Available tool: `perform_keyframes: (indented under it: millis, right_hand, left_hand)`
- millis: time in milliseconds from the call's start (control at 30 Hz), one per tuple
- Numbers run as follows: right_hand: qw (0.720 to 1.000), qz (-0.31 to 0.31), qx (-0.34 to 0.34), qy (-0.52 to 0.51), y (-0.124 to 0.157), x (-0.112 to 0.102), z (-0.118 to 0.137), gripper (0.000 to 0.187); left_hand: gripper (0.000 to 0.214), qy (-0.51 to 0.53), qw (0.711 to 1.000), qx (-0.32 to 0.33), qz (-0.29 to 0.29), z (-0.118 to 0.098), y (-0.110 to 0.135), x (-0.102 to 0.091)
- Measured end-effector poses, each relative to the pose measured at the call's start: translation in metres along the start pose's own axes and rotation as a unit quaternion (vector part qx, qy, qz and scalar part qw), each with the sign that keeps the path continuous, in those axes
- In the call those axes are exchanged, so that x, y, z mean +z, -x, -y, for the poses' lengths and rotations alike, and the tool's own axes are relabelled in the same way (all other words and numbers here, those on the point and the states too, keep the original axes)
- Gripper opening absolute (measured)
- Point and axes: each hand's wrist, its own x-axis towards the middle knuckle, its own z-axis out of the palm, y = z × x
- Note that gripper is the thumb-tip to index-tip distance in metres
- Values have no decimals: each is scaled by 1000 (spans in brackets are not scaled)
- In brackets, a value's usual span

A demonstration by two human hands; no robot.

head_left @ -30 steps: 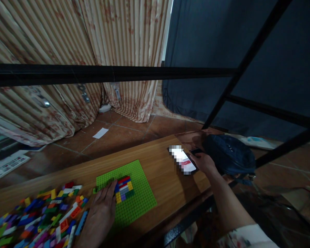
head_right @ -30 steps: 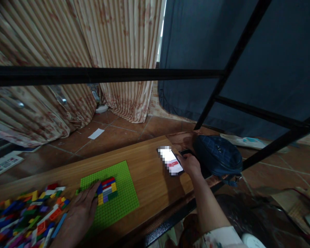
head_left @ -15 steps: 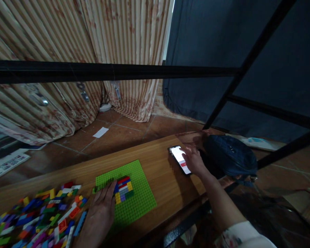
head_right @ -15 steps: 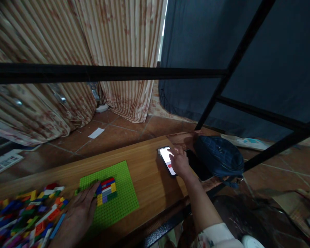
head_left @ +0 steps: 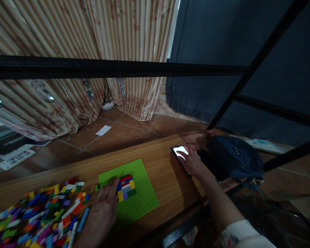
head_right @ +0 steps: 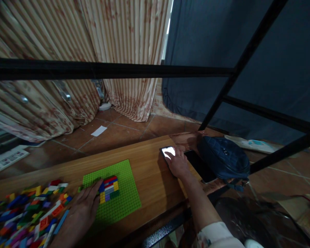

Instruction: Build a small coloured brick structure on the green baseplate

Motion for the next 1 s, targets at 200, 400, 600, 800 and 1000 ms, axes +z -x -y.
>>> perform_keyframes:
  millis: [200,400,600,800,1000]
  right_hand:
    - [999,-35,25,-21,-2,1,-8,38]
    - [994,-55,77,-62,3,-4,-37,41]
    - [992,-32,84,-83,28,-8,-65,37]
    - [995,-37,39,-87,50,5,-71,39]
    - [998,-41,11,-37,42,8,-62,41]
  left_hand:
    - [45,7,1000,-1,4,-3,-1,-5]
    - [45,8,1000,-8,1,-5,-1,-7]
    - [45,12,1000,-3,-9,-5,-3,-7]
    - [46,19,1000,-4,-8,-4,-4,-7]
    - [48,21,1000,-1,-6,-4,-3,-7]
